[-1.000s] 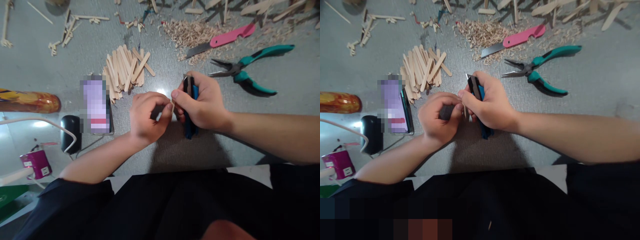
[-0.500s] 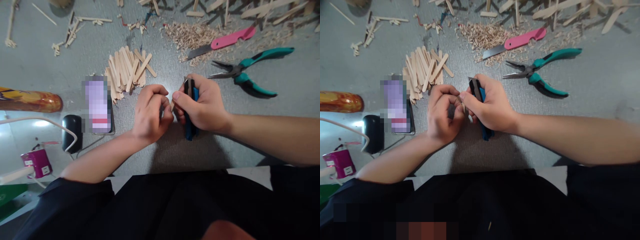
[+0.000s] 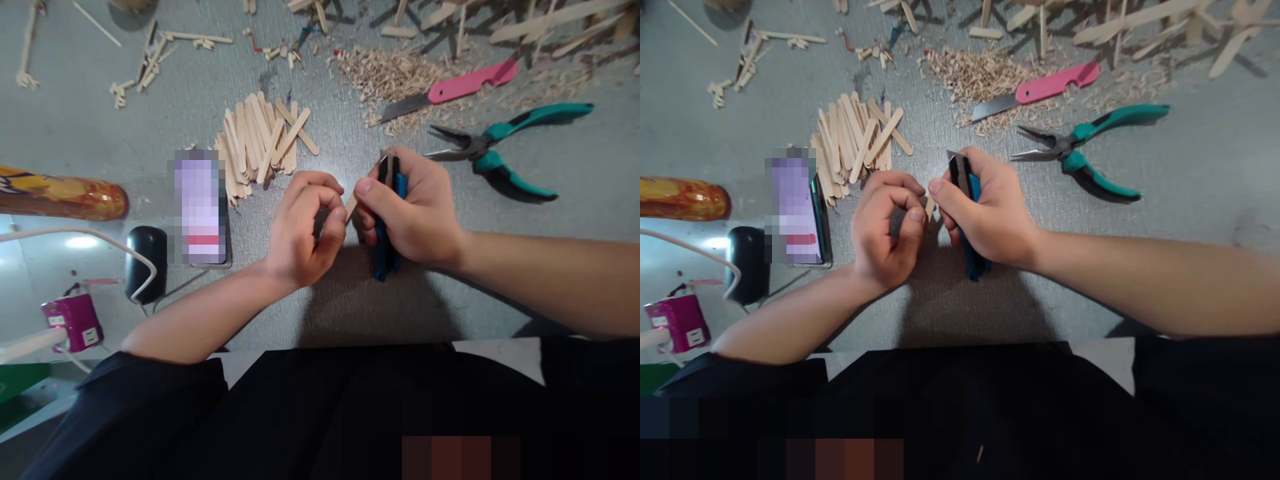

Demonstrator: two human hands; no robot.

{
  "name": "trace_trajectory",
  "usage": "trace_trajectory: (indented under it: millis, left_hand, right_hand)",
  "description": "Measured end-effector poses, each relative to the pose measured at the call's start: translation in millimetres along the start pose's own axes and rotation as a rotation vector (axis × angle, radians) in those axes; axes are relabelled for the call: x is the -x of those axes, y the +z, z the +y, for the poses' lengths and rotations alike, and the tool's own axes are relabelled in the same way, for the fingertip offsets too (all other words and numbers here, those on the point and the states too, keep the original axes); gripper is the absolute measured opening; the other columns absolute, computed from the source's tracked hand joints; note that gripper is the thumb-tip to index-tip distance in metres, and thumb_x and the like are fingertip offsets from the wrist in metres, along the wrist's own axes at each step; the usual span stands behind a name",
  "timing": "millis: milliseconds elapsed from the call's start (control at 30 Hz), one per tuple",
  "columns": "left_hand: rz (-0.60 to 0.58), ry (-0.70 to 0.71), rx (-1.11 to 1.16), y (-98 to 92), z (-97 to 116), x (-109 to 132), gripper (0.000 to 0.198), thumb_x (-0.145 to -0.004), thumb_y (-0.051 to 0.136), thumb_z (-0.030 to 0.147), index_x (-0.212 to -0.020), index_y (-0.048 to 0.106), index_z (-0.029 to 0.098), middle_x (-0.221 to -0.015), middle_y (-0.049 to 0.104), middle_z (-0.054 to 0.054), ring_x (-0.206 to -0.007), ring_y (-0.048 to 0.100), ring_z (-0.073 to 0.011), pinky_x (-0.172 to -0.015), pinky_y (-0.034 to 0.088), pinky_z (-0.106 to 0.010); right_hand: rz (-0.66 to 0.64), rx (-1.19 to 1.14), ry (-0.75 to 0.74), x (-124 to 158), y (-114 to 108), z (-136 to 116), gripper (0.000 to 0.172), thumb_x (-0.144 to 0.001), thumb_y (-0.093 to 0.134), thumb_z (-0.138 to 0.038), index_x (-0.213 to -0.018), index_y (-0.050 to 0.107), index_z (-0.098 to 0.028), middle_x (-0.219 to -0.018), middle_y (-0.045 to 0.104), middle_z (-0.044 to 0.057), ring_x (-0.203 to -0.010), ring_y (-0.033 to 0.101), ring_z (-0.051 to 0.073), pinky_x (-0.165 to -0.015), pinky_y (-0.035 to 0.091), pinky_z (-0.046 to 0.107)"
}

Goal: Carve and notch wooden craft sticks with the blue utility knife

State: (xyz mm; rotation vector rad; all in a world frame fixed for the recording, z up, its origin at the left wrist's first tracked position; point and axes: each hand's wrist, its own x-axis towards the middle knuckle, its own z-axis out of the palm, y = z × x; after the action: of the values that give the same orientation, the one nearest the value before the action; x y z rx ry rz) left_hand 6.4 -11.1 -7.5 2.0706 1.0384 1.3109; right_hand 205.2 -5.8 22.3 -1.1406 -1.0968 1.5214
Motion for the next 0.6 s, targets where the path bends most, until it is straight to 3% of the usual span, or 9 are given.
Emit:
trace_trajectory:
  millis: [167,300,467,600]
  left_hand:
    - [0.011,-0.087,0.085,-0.2,10.0,3.2,0.012,-0.118,0.075,0.039,-0.119,0.07,0.028,-0.096,0.079,-0.001,-0.077,0.072,-0.0152,-0.07,0.058,-0.034]
    - [0.058,-0.217,0.232,2.5,11.6,7.3,0.019,-0.117,0.079,0.043,-0.121,0.071,0.027,-0.09,0.076,0.002,-0.068,0.071,-0.011,-0.061,0.053,-0.027]
    - [-0.081,-0.305,0.277,-2.1,14.1,4.6,0.023,-0.122,0.071,0.041,-0.108,0.076,0.024,-0.068,0.065,0.005,-0.051,0.053,-0.0085,-0.047,0.036,-0.025]
    - [-0.124,-0.314,0.299,-2.7,14.3,3.1,0.032,-0.122,0.07,0.047,-0.102,0.079,0.024,-0.062,0.06,0.005,-0.047,0.049,-0.0088,-0.044,0.035,-0.026]
  right_hand:
    - [-0.019,-0.081,-0.006,0.4,-2.1,1.0,0.057,-0.099,0.1,-0.065,-0.091,0.055,-0.031,-0.062,0.061,-0.006,-0.047,0.054,0.015,-0.044,0.047,0.034]
    - [-0.004,-0.089,0.006,0.7,-3.3,2.3,0.054,-0.102,0.098,-0.062,-0.092,0.056,-0.031,-0.063,0.061,-0.005,-0.047,0.055,0.016,-0.045,0.048,0.035]
    - [-0.042,-0.107,-0.027,-0.9,-2.5,0.1,0.054,-0.102,0.098,-0.063,-0.091,0.056,-0.031,-0.061,0.059,-0.007,-0.047,0.056,0.015,-0.045,0.047,0.033]
    - [-0.027,-0.122,-0.029,-1.5,-0.9,0.3,0.053,-0.1,0.1,-0.062,-0.092,0.057,-0.031,-0.061,0.06,-0.009,-0.045,0.055,0.015,-0.044,0.046,0.033]
